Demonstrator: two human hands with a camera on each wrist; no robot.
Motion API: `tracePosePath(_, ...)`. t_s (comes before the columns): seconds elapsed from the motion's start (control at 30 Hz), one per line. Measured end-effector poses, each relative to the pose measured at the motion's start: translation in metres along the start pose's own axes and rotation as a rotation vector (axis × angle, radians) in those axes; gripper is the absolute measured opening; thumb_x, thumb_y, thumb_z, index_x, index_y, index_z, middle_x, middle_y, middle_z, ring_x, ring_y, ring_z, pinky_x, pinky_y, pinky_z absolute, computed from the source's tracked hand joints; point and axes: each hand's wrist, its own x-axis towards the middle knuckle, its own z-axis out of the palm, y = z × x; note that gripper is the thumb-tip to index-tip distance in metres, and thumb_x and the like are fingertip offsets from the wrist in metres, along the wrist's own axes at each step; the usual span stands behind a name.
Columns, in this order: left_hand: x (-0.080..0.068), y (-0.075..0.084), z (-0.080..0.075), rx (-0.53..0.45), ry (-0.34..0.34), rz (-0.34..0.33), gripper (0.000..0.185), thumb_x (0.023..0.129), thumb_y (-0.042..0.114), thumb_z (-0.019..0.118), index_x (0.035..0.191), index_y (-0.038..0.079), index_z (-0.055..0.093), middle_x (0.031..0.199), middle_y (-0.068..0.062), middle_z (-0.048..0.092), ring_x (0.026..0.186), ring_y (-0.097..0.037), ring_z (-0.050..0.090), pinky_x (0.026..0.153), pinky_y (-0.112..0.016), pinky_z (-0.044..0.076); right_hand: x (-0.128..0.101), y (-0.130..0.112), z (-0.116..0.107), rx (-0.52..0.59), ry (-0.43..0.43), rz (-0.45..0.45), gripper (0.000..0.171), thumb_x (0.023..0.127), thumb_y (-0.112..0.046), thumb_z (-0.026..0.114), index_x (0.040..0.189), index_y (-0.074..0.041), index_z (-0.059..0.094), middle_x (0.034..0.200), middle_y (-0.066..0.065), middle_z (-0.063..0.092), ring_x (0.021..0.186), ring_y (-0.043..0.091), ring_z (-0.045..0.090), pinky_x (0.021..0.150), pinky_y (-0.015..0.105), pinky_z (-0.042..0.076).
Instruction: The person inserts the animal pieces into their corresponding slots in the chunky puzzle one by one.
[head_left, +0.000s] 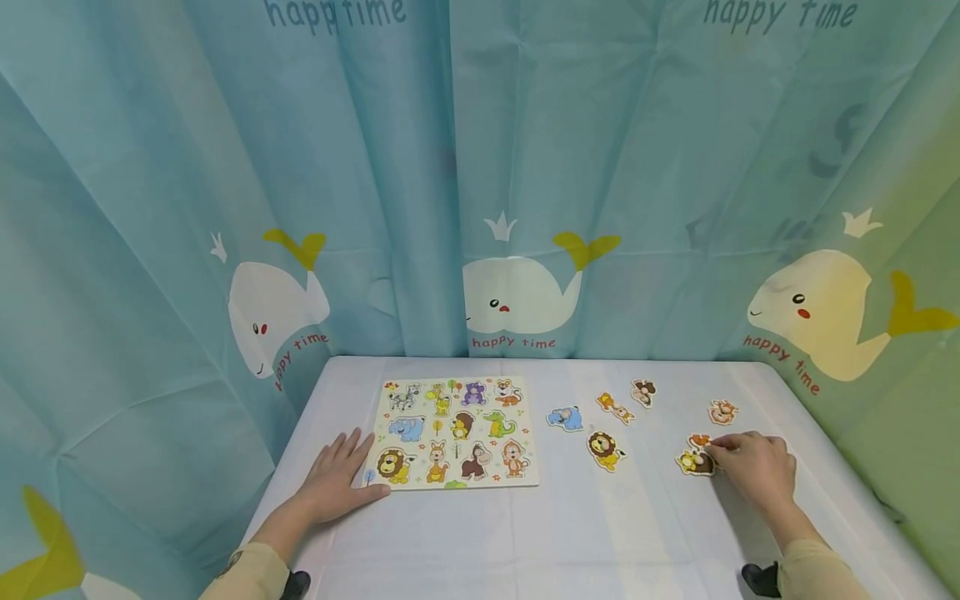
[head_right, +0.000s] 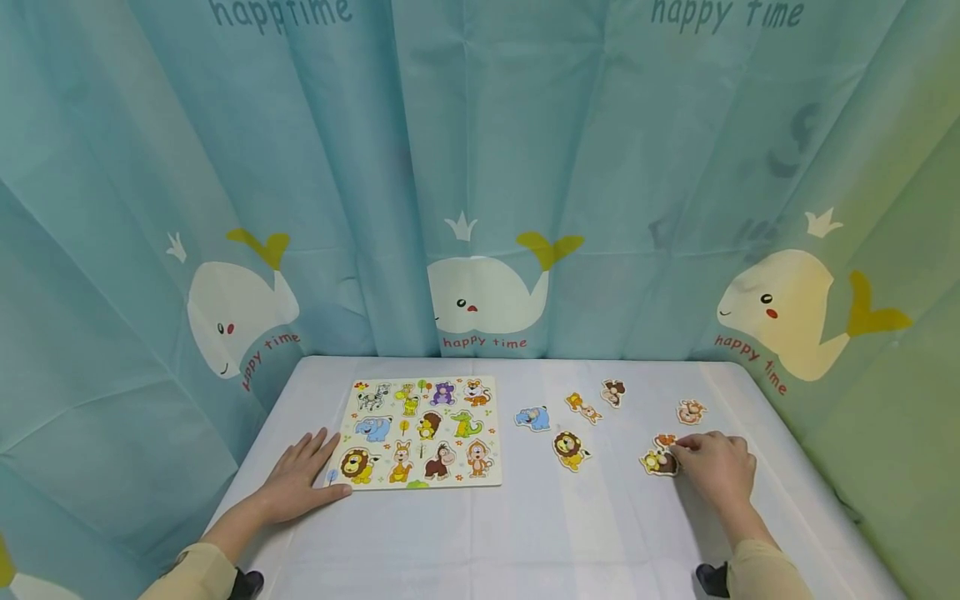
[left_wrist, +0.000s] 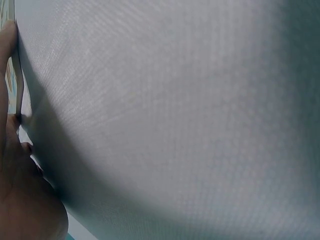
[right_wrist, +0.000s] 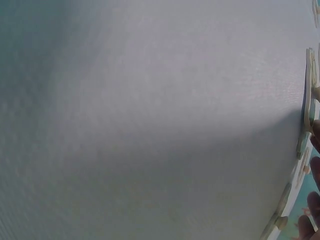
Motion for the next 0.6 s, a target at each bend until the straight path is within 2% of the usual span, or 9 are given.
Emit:
tracePosePath(0.2, -0.0001, 0.0001, -0.0002, -0.003, -0.005, 0.000, 0.108, 0.085, 0.067, 0.070, 0.161, 0.003, 0.028, 0.167, -0.025, 0.018, 0.153, -0.050, 0.008, 0.122, -0.066, 0.006, 0.0004, 0.0012, 0.0012, -0.014, -0.011, 0.003, 0.027, 0.091, -0.027, 0.074, 0.099, -0.002, 0.078, 0.111, 0.029, 0.066, 0.108, 0.055, 0.042, 0.081, 0.065, 0.032)
tracePosePath(0.6, -0.0002, 0.0003, -0.0010, 0.005, -0.004, 0.007, 0.107, 0.085, 0.066, 0.070, 0.161, 0.003, 0.029, 0.166, -0.026, 0.018, 0.152, -0.050, 0.009, 0.121, -0.067, 0.007, 0.0055, 0.0041, 0.0039, -0.047, 0.049, -0.050, 0.024, 0.088, -0.024, 0.076, 0.093, -0.001, 0.079, 0.105, 0.028, 0.067, 0.105, 0.055, 0.045, 0.080, 0.066, 0.033)
